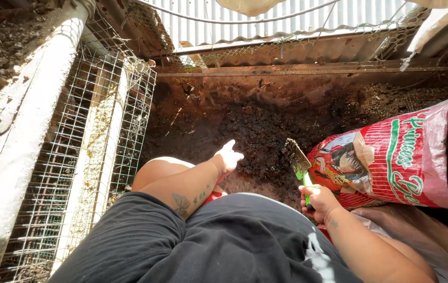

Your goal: Mixing and turning over soil on the ground using a small hand trowel inside a chicken coop.

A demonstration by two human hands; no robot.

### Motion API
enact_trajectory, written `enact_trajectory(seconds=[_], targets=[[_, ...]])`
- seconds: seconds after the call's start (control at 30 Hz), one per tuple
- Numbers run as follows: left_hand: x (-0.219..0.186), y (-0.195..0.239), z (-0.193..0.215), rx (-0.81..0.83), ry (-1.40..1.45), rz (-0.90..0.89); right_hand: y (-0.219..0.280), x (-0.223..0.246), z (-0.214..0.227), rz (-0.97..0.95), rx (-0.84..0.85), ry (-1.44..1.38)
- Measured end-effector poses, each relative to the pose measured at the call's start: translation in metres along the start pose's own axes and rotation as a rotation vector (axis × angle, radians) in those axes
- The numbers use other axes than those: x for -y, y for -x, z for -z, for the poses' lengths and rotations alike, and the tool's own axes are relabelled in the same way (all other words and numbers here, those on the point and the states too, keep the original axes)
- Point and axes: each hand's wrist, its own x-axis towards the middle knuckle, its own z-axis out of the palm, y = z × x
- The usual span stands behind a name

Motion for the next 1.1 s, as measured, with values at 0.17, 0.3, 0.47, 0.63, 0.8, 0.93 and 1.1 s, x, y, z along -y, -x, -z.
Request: enact_trajectory(seconds=[0.17, 0.3, 0.47, 0.63, 0.8, 0.93, 1.1], targets=[[-0.001, -0.032, -0.044, -0.211, 2.261, 0.196, 0.008, -0.004, -0.004, 0.068, -0.002, 0.074], [-0.012, 0.000, -0.021, -0.451, 2.050, 0.344, 0.008, 0.000, -0.004, 0.040, -0.035, 0.070], [-0.013, -0.014, -0.016, -0.418, 1.678, 0.422, 0.042, 0.017, -0.019, 0.109, -0.032, 0.090], [-0.009, 0.053, 0.017, -0.356, 1.570, 0.383, 0.022, 0.003, -0.009, 0.081, -0.061, 0.077], [-0.014, -0.001, -0.007, -0.361, 1.533, 0.330, 0.020, 0.003, -0.014, 0.119, -0.058, 0.042], [-0.002, -0.039, -0.029, -0.359, 1.523, 0.412, 0.016, 0.006, -0.011, 0.125, -0.054, 0.094], [-0.013, -0.036, -0.033, -0.432, 1.567, 0.335, 0.002, -0.006, -0.012, 0.129, -0.052, 0.058]])
